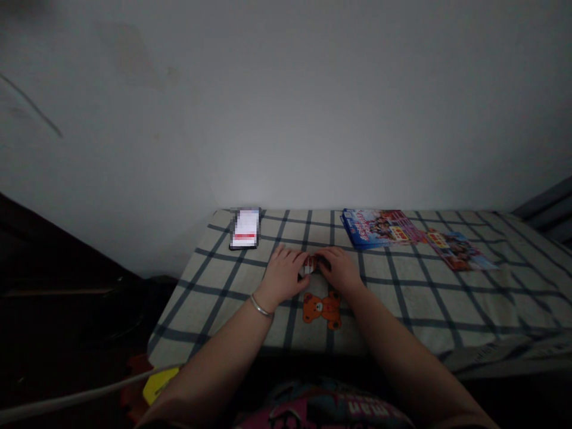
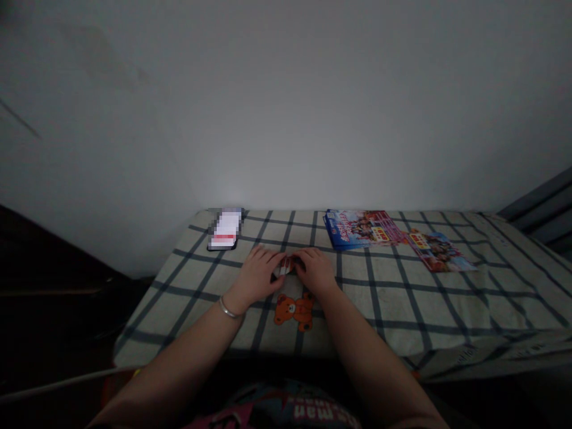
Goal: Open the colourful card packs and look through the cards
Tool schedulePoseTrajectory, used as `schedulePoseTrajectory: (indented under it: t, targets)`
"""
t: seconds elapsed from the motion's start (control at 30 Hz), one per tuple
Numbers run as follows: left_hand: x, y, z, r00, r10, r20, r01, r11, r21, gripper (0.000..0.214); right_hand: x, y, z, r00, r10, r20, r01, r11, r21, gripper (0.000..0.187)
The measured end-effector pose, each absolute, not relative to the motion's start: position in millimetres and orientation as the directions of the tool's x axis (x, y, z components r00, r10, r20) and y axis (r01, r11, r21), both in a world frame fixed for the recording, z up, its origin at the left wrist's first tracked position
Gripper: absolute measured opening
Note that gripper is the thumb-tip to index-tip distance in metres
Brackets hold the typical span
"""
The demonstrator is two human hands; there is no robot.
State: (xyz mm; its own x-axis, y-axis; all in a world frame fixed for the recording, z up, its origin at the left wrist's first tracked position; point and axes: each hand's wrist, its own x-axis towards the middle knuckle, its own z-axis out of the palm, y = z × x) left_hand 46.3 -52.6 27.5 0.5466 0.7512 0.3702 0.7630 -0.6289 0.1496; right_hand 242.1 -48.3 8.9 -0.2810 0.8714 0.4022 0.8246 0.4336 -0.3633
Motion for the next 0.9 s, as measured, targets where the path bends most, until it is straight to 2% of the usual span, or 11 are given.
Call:
schedulePoseTrajectory:
  t: [0.3,0.63,0.9]
  targets:
    - [45.8,-53.1,30.7,0.547,0.752,0.368,0.771,-0.624,0.129,0.039,242.9,-49.3,8.9,-0.337,0.849,0.408,0.769,0.498,-0.401,0.029]
    - [44.0,-52.0,29.9,0.571,0.739,0.358,0.746,-0.649,0.149,0.031,243.6,-48.9,9.8,-0.342,0.855,0.389,0.760,0.496,-0.420,0.018]
    - [44.0,-50.0,27.5,0.554,0.757,0.347,0.759,-0.630,0.164,0.031,243.6,-51.6,12.0,-0.350,0.844,0.407,0.750,0.513,-0.419,0.017]
